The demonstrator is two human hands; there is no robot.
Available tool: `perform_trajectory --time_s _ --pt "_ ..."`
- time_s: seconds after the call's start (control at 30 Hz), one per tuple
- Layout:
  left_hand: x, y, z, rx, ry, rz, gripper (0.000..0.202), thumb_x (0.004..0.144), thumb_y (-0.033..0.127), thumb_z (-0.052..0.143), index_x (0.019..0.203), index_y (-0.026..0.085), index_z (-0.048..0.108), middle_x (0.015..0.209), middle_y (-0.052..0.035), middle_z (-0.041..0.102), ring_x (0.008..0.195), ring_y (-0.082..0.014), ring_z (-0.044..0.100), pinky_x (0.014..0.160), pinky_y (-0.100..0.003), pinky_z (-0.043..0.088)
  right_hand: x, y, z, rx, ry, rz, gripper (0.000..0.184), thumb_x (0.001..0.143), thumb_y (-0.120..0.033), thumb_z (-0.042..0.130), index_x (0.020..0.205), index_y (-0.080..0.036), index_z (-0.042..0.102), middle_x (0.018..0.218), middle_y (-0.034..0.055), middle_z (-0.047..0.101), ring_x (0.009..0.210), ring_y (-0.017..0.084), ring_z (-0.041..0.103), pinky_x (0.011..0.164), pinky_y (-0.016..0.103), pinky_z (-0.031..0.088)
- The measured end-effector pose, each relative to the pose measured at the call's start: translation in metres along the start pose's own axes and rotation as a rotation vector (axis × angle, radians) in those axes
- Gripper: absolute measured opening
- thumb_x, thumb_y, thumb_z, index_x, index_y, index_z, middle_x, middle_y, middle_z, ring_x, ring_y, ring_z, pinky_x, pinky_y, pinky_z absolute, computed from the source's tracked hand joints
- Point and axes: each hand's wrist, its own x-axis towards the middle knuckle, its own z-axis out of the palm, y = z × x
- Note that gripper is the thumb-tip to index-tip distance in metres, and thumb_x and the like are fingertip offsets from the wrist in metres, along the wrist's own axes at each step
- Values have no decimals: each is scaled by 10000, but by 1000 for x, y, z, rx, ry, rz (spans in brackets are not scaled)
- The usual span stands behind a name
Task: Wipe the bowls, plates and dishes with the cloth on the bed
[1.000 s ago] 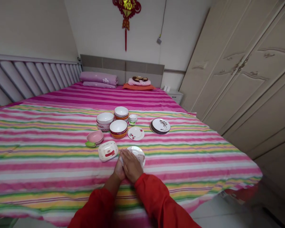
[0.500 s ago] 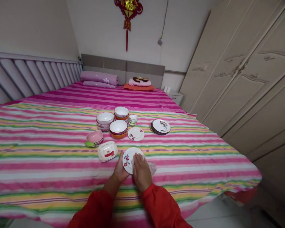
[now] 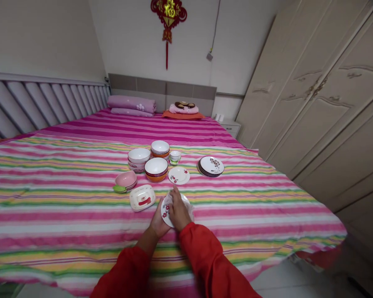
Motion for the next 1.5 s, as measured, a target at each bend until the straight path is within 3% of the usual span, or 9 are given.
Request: perform_trajectory --time_s 0.17,0.43,0.63,0.83,0.97,1.1,1.3,1.4,1.5 --pt "1 -1 -1 37 -83 -20 462 914 423 404 1232 144 589 1038 -111 724 1020 -248 650 982 -416 429 -14 19 -22 -164 30 103 391 863 -141 437 1228 -168 576 1394 114 476 1341 245 362 1092 474 303" --pt "3 1 -16 34 8 -113 546 908 481 379 1183 68 607 894 -132 743 945 -254 678 959 -400 450 -80 -18 -11 -293 -121 -33 608 916 -330 471 1468 -177 270 1494 92 334 1409 262 222 1101 480 282" --pt "12 5 -36 -25 19 -8 457 955 313 272 1307 158 518 895 -63 746 903 -163 688 969 -300 444 -41 -19 2 -266 -191 -93 567 915 -298 470 1448 -177 321 1476 69 372 1390 224 281 1115 423 278" --pt "11 2 -15 -26 -65 6 433 940 317 341 1303 168 525 1029 -89 725 1020 -194 653 998 -355 427 -7 1 -11 -318 -160 25 494 931 -204 395 1424 -185 372 1463 75 393 1383 229 295 1112 458 255" --pt "7 -1 -10 0 -94 -22 440 930 350 371 1274 145 553 1074 -109 712 1067 -230 631 1007 -398 417 -25 7 -20 -348 -88 102 491 944 -263 391 1422 -151 375 1470 112 374 1390 269 270 1094 496 272" --pt "4 0 -12 8 -49 -92 461 929 385 368 1223 105 587 1050 -121 716 1024 -241 649 991 -395 429 -57 6 -22 -335 -157 -77 724 833 -424 600 1442 -139 332 1471 133 366 1389 310 258 1102 510 270" --pt "1 -1 -9 41 -78 -88 516 916 460 383 1223 94 577 1077 -142 697 1029 -257 636 980 -417 424 -63 13 -26 -318 -209 -236 562 877 -246 557 1412 -191 394 1413 108 461 1350 273 352 1065 488 352" --pt "0 0 -10 58 -154 -67 557 885 549 400 1164 114 607 1080 -144 690 1036 -262 623 985 -429 405 -51 12 -35 -136 -134 -238 464 901 -247 506 1361 -198 474 1340 118 541 1274 259 462 1023 453 412" --pt "0 2 -14 78 -213 -97 622 836 634 414 1136 126 608 1098 -145 678 1060 -257 606 1012 -428 367 -38 7 -51 251 63 -7 373 929 -330 458 1257 -198 577 1214 90 637 1134 230 581 970 379 461"
